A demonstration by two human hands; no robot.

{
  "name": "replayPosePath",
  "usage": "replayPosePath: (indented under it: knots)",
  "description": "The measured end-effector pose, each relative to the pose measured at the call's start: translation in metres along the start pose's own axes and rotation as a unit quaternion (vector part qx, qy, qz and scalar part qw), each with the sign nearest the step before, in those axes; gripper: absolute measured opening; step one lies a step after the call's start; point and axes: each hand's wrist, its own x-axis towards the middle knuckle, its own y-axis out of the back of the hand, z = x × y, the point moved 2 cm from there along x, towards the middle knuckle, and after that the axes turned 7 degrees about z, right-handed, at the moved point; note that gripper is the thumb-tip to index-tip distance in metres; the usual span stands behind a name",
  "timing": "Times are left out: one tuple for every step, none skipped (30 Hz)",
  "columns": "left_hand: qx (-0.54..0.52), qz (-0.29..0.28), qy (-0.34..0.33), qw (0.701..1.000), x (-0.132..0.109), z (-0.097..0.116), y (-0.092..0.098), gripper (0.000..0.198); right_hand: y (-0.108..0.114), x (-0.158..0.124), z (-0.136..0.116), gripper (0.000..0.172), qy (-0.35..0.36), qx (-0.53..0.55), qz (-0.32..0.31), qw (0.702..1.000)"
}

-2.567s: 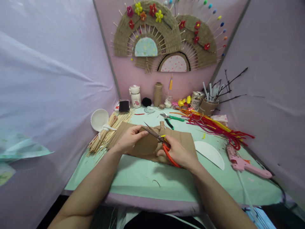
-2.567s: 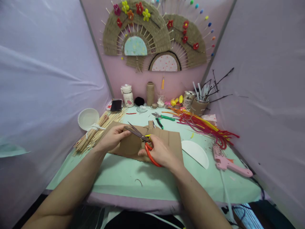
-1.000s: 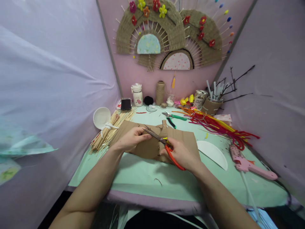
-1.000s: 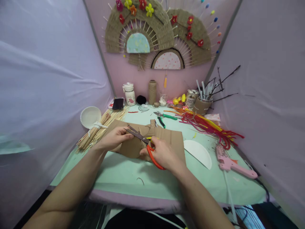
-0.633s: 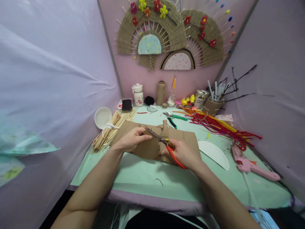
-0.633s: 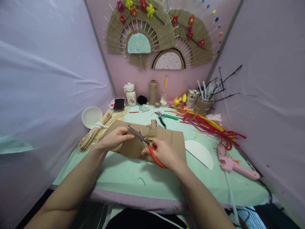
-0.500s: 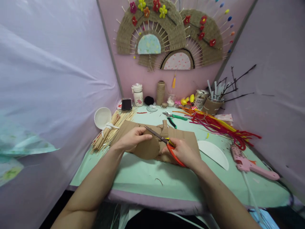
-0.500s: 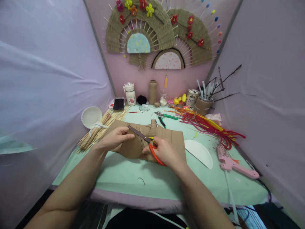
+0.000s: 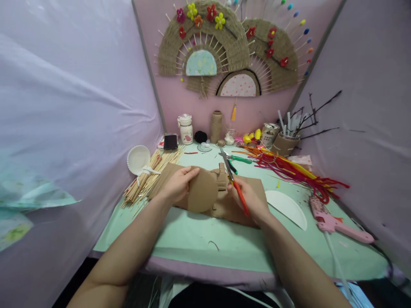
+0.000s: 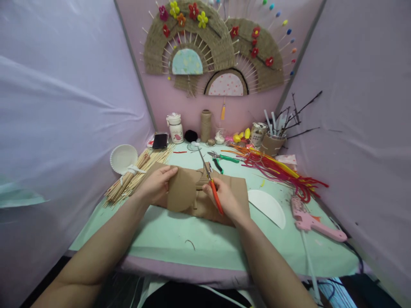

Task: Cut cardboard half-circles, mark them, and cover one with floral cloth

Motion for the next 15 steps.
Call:
replayPosePath:
  knots:
    - [-0.041, 0.029, -0.004, 0.999, 0.003, -0.002, -0.001, 0.024, -0.001, -0.001, 0.001, 0.026, 0.000, 0.023, -0.005, 1.000]
    - [-0.079, 0.050, 0.001, 0.996, 0.005, -0.004, -0.003, 0.023, -0.004, -0.002, 0.001, 0.026, -0.003, 0.043, -0.014, 0.999]
    - [-0.108, 0.063, 0.012, 0.992, 0.007, -0.006, -0.005, 0.023, -0.006, -0.003, 0.001, 0.026, -0.011, 0.058, -0.024, 0.998]
    - [-0.129, 0.070, 0.025, 0.989, 0.008, -0.009, -0.006, 0.025, -0.009, -0.004, 0.001, 0.026, -0.021, 0.071, -0.033, 0.997]
    - [-0.139, 0.073, 0.037, 0.987, 0.009, -0.011, -0.008, 0.026, -0.013, -0.005, 0.000, 0.027, -0.032, 0.087, -0.040, 0.995]
    - [-0.144, 0.075, 0.042, 0.986, 0.009, -0.013, -0.010, 0.028, -0.016, -0.006, -0.001, 0.029, -0.039, 0.108, -0.044, 0.992]
    - [-0.148, 0.077, 0.040, 0.985, 0.008, -0.015, -0.012, 0.028, -0.019, -0.007, -0.001, 0.032, -0.043, 0.130, -0.044, 0.990]
    - [-0.153, 0.078, 0.035, 0.984, 0.008, -0.016, -0.013, 0.028, -0.021, -0.008, -0.002, 0.035, -0.044, 0.148, -0.041, 0.987]
    - [-0.161, 0.076, 0.031, 0.983, 0.007, -0.017, -0.014, 0.028, -0.022, -0.008, -0.002, 0.037, -0.043, 0.161, -0.033, 0.985]
    - [-0.169, 0.069, 0.029, 0.983, 0.006, -0.018, -0.015, 0.028, -0.023, -0.008, -0.001, 0.037, -0.043, 0.166, -0.022, 0.985]
    - [-0.175, 0.059, 0.028, 0.982, 0.005, -0.018, -0.016, 0.028, -0.022, -0.008, 0.000, 0.037, -0.049, 0.164, -0.008, 0.985]
    - [-0.178, 0.048, 0.027, 0.983, 0.005, -0.018, -0.017, 0.029, -0.021, -0.008, 0.002, 0.036, -0.057, 0.163, 0.005, 0.985]
    - [-0.177, 0.035, 0.027, 0.983, 0.004, -0.017, -0.017, 0.030, -0.020, -0.007, 0.003, 0.036, -0.066, 0.165, 0.017, 0.984]
    - [-0.172, 0.022, 0.029, 0.984, 0.003, -0.016, -0.017, 0.031, -0.018, -0.006, 0.005, 0.036, -0.073, 0.168, 0.027, 0.983]
    - [-0.164, 0.006, 0.032, 0.986, 0.003, -0.014, -0.017, 0.032, -0.015, -0.005, 0.006, 0.036, -0.076, 0.171, 0.040, 0.982]
